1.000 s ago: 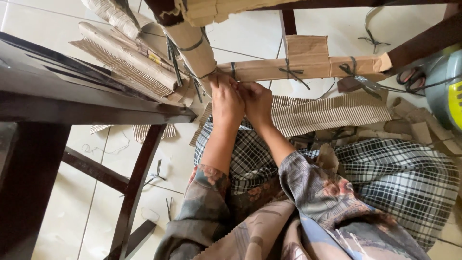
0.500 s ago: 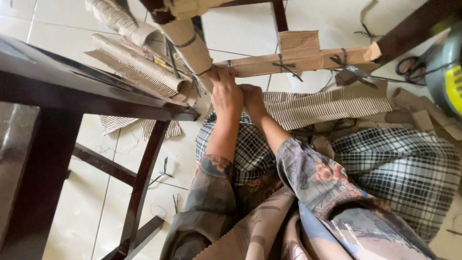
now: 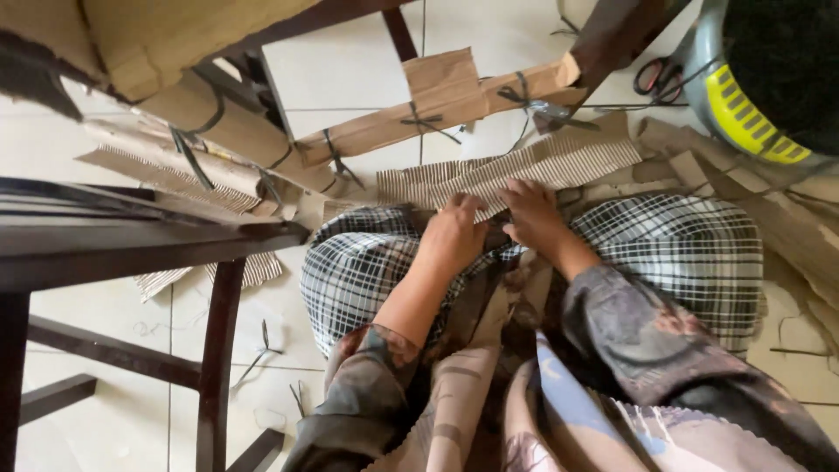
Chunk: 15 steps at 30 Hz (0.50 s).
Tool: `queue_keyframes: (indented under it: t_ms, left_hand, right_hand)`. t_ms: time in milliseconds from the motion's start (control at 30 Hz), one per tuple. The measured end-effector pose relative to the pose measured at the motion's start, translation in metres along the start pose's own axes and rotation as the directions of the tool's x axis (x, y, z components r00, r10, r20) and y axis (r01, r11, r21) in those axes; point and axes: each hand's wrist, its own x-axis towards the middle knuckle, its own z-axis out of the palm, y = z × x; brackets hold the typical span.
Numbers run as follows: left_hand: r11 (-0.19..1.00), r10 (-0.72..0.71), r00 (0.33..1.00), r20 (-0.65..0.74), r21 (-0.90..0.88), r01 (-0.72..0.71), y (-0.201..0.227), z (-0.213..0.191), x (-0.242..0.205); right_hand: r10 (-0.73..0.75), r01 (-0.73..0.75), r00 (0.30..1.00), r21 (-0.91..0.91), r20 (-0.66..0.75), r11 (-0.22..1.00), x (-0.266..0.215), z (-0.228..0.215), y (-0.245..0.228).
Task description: Wrapping wooden chair legs with protective cardboard and securing them with plastic ties.
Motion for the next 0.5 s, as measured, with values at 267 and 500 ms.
queue_keyframes:
  t_ms: [267, 500]
  left_hand:
    - [0.976, 0.121, 0.960, -0.252, -0.145, -0.161, 0.039, -0.048, -0.002]
    - [0.811, 0.076, 0.793, -0.604, -0.426, -0.402, 0.057, -0.058, -0.001]
  right_hand:
    - [0.018, -0.019, 0.966, -0.002, -0.260, 1.000, 0.020, -0.002, 0.047]
    - [0.094, 0.201, 0.864, 0.509, -0.495, 0.837, -0.067, -0.160, 0.052]
